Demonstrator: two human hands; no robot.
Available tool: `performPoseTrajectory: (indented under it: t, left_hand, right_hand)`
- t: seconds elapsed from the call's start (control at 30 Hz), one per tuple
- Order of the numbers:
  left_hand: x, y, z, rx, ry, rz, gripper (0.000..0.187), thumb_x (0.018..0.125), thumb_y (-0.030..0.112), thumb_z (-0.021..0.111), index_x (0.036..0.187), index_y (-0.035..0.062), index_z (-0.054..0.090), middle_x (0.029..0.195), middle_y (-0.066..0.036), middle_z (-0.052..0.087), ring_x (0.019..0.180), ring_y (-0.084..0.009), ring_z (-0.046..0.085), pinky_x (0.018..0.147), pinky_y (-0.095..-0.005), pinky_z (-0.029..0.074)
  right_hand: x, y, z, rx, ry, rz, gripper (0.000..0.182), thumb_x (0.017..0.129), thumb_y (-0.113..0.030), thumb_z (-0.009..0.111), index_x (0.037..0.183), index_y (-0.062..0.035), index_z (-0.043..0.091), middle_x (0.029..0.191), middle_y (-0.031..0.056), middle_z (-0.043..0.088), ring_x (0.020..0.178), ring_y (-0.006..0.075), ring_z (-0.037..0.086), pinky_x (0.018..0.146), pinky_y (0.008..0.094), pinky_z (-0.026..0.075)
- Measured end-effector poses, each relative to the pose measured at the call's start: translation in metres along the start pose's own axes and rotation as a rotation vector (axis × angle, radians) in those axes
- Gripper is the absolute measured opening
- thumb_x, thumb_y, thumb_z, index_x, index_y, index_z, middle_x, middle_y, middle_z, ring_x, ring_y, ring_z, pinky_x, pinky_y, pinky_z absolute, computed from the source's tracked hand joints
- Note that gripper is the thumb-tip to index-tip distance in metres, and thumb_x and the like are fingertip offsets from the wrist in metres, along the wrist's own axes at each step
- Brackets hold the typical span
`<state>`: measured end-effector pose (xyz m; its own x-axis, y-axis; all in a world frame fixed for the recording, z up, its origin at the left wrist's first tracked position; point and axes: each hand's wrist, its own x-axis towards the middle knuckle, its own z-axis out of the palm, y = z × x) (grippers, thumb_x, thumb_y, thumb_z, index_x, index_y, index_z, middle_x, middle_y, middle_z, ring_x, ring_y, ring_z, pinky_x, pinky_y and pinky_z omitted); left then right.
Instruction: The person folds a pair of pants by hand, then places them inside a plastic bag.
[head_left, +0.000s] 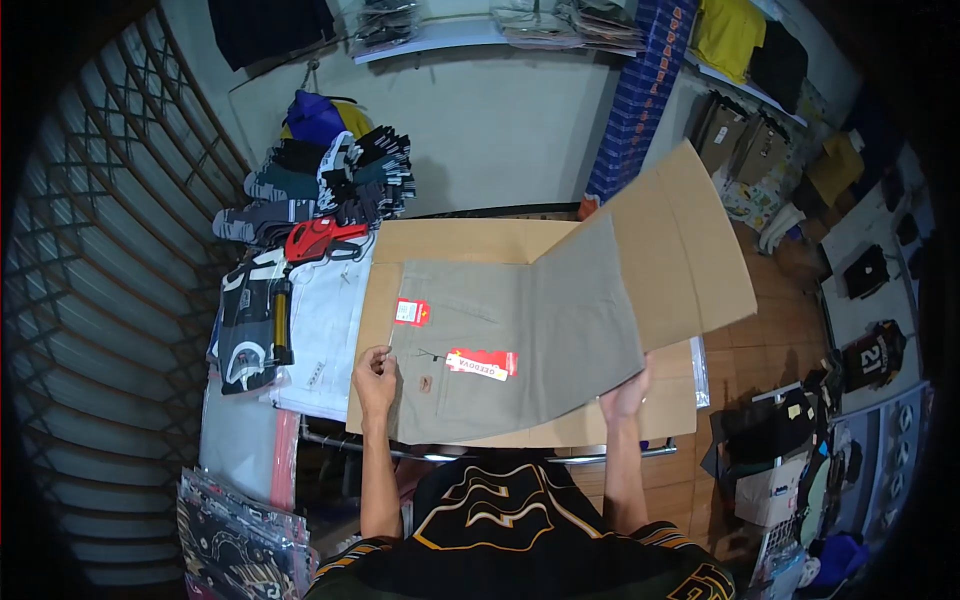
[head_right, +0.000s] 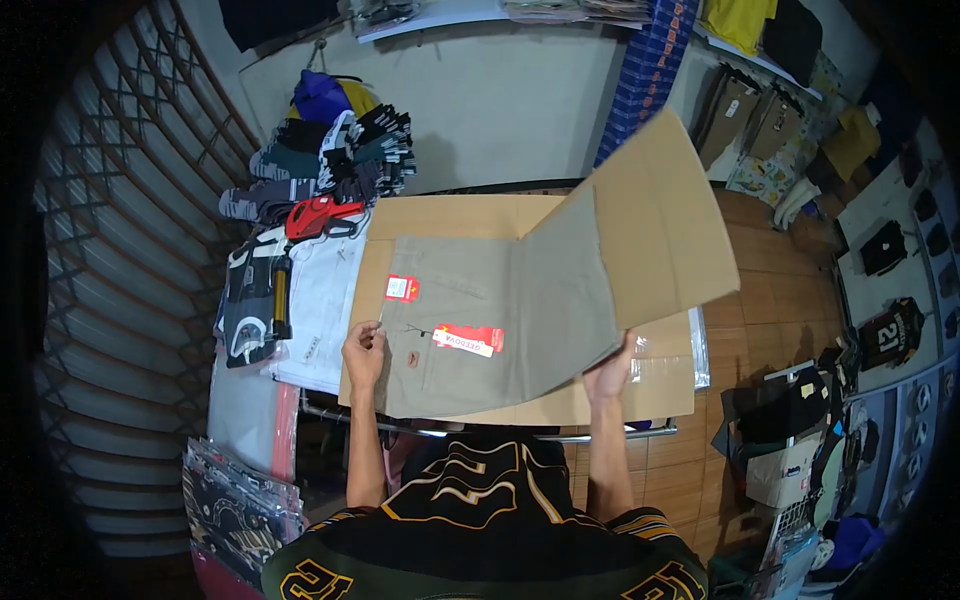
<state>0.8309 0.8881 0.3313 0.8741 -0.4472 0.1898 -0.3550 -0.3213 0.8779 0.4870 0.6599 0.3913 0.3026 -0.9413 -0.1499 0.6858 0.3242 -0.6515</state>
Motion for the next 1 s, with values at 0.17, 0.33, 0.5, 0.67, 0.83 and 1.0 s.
performPoseTrajectory:
  t: [0.17,0.33,0.5,0.67,0.83,1.0]
  left_hand:
    - [-0.004,-0.003,-0.012,-0.111,-0.049,-0.088,0.015,0.093,0.000,0.062,0.105,-0.0035,0.070,0.093,-0.006,0.072,0.085,-0.0098,0.063,0.073,-0.0257,0.051]
    - [0.003,-0.033,-0.017,-0.262,-0.065,-0.100,0.019,0.098,0.001,0.053,0.107,-0.0046,0.068,0.096,-0.007,0.071,0.087,-0.0091,0.062,0.076,-0.0237,0.049]
    - [0.008,-0.044,-0.024,-0.556,-0.198,-0.345,0.025,0.104,0.010,0.045,0.110,-0.0054,0.063,0.097,-0.010,0.068,0.087,-0.0137,0.061,0.078,-0.0240,0.047]
    - [0.003,-0.016,-0.017,-0.683,-0.048,-0.321,0.022,0.100,0.013,0.055,0.105,-0.0054,0.067,0.092,-0.005,0.068,0.082,-0.0137,0.064,0.075,-0.0259,0.052]
    - [-0.008,0.003,-0.015,-0.335,-0.064,-0.183,0.027,0.085,0.008,0.078,0.104,-0.0066,0.067,0.093,-0.007,0.070,0.085,-0.0114,0.064,0.077,-0.0246,0.053]
    - [-0.010,-0.001,-0.013,-0.320,-0.051,-0.178,0.029,0.082,0.005,0.080,0.105,-0.0071,0.067,0.094,-0.009,0.070,0.085,-0.0117,0.066,0.077,-0.0248,0.055]
  right_hand:
    - [-0.022,0.036,0.027,-0.483,-0.249,0.128,0.070,0.104,-0.058,0.036,0.141,0.0007,0.048,0.130,0.0146,0.065,0.125,0.0238,0.058,0.109,0.0382,0.041]
    - [-0.041,0.075,0.046,-0.958,-0.457,-0.050,0.043,0.103,-0.032,0.054,0.130,0.0017,0.057,0.115,0.0141,0.072,0.114,0.0260,0.066,0.100,0.0384,0.048]
    - [-0.047,0.087,0.056,-1.324,-0.631,-0.481,0.040,0.084,-0.011,0.074,0.121,-0.0018,0.064,0.112,0.0162,0.071,0.106,0.0345,0.066,0.096,0.0393,0.051]
    - [-0.038,0.096,0.056,-1.372,-0.584,-0.636,0.047,0.073,-0.010,0.082,0.116,-0.0040,0.065,0.101,0.0137,0.068,0.097,0.0327,0.064,0.088,0.0407,0.051]
    - [-0.030,0.093,0.046,-1.448,-0.454,-0.777,0.031,0.070,-0.009,0.084,0.094,-0.0048,0.065,0.082,0.0081,0.064,0.079,0.0261,0.063,0.074,0.0390,0.051]
    - [-0.035,0.096,0.035,-1.399,-0.326,-0.761,0.023,0.072,-0.011,0.085,0.081,-0.0070,0.063,0.064,0.0044,0.060,0.059,0.0220,0.060,0.059,0.0355,0.050]
